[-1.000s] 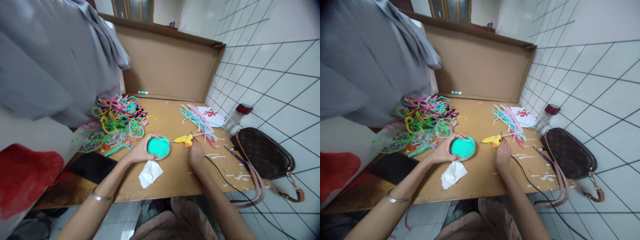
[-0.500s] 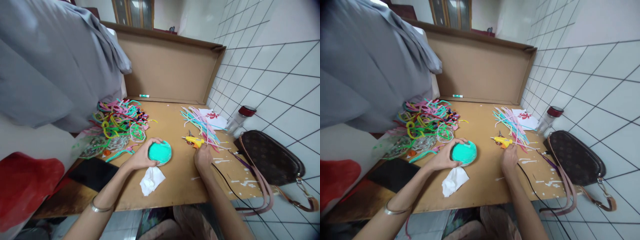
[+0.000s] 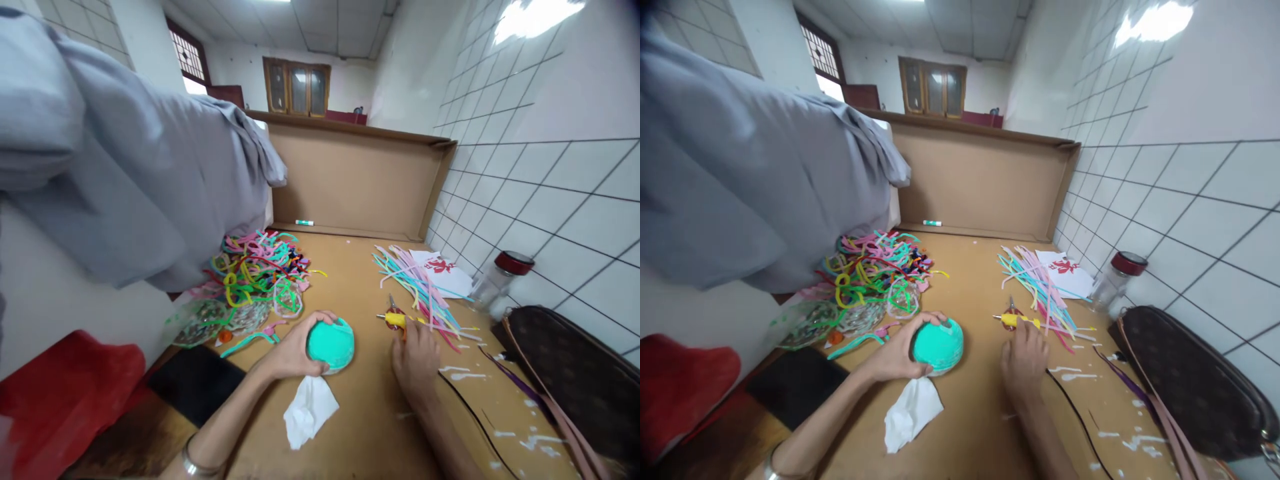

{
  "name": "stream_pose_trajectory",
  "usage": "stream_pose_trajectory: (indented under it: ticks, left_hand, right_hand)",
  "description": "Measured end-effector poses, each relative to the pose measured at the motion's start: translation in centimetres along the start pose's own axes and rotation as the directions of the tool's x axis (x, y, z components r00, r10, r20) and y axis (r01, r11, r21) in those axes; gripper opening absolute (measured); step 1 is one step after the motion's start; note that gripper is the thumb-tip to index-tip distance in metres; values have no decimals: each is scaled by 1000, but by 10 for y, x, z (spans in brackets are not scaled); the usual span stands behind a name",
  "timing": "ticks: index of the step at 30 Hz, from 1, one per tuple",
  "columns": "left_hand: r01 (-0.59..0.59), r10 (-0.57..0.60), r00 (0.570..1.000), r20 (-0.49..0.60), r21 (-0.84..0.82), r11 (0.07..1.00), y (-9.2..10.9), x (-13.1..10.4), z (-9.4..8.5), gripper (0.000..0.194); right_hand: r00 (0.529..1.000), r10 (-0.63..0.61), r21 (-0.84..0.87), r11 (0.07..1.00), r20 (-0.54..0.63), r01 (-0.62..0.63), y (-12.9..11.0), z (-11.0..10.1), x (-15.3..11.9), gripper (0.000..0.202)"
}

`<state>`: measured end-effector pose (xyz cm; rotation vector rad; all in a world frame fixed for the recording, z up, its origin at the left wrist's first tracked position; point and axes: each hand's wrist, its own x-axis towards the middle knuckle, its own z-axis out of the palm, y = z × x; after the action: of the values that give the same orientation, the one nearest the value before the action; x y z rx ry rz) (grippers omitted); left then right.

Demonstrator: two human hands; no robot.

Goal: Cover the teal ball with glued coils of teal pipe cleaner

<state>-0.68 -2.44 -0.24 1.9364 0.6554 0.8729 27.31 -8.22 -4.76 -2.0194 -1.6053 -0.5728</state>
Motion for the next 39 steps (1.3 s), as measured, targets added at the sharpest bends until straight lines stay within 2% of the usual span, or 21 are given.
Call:
stream_pose_trajectory:
  ticks: [2,5,9,11,18,23,29,35,39]
  left_hand:
    - [-1,1,1000,20,-4,1000,2,2,-1,67]
    - [18,-19,998,53,7,1000,3,8,-3,66]
    - [14,-16,997,73,17,1000,4,18,-5,68]
    - [8,-9,996,93,19,1000,4,22,-5,67]
    - [15,-14,996,90,-2,1000,2,24,-13,64]
    - [14,-11,998,67,-34,999,0,21,-16,67]
    - [-20,24,995,99,-44,999,-6,20,-4,68]
    - [-53,62,989,137,-72,996,-12,19,-5,69]
    - [-59,69,987,143,-76,995,-12,17,-5,71]
  right_hand:
    - [999,-47,226,973,9,43,-12,1,6,37]
    - [1000,-21,500,866,4,17,-34,7,17,36]
    - [999,43,669,742,22,-47,-53,17,30,34]
    - [997,76,723,689,-6,-48,-57,21,34,31]
    - [996,81,747,664,-47,-19,-56,23,42,26]
    - [985,142,735,678,-100,-23,-48,16,33,20]
    - [982,-7,680,721,-189,136,-51,12,20,15]
    - [974,-96,685,697,-204,212,-54,10,18,15]
    - [949,-155,692,653,-275,307,-57,-5,15,17]
